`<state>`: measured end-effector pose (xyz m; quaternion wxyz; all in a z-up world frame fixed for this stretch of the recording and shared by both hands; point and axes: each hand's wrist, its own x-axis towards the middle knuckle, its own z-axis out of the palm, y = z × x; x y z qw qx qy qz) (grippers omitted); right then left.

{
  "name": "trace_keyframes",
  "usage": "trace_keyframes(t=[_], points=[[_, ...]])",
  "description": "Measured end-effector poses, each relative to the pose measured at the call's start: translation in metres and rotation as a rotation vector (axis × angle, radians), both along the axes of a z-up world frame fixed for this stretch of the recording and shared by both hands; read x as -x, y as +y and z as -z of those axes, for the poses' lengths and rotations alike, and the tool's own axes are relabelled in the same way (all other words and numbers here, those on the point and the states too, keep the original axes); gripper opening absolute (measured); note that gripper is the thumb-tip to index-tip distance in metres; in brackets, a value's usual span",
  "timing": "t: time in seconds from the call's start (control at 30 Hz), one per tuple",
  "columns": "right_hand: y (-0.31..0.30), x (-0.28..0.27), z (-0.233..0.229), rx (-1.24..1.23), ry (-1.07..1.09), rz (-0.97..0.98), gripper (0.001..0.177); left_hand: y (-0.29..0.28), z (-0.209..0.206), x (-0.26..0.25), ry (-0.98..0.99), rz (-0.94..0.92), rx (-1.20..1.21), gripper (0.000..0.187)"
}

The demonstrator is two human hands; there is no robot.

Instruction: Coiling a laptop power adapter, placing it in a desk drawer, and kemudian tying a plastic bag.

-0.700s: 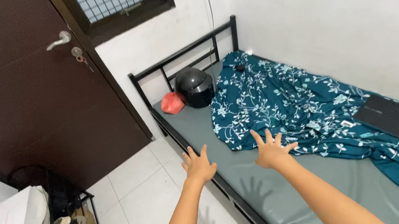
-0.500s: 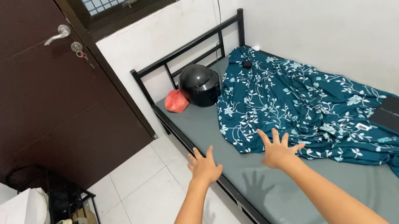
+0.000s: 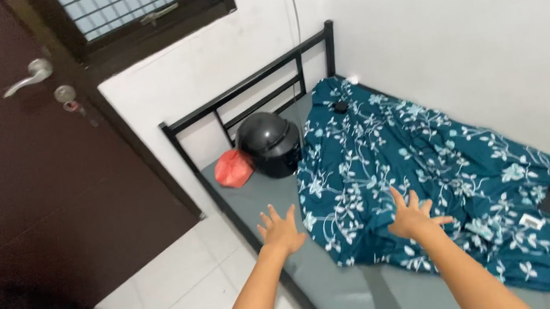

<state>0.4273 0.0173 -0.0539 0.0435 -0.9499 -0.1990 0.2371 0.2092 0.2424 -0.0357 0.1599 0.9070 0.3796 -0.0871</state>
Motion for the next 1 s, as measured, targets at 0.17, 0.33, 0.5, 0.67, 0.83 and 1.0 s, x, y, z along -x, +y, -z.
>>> trace_keyframes(t=[0.17,0.33,0.5,0.67,0.83,1.0], points=[[0.021,-0.068,0.016,0.001,0.027,0.080,0.116,0.041,0.010,-0.067,-0.010,0.034,0.024,0.093],[0.032,-0.110,0.033,0.012,0.057,0.152,0.119,0.073,0.037,-0.130,0.005,0.094,0.057,0.093],[0.065,-0.154,0.048,0.055,0.075,0.216,0.117,0.120,0.063,-0.200,0.011,0.183,0.105,0.090],[0.131,-0.213,0.045,0.023,0.035,0.288,0.117,0.189,0.066,-0.282,0.025,0.255,0.188,0.089],[0.223,-0.264,0.057,0.119,0.027,0.250,0.114,0.267,0.084,-0.347,0.014,0.310,0.243,0.090],[0.293,-0.291,0.077,0.171,0.018,0.182,0.112,0.326,0.125,-0.405,0.067,0.347,0.222,0.089]])
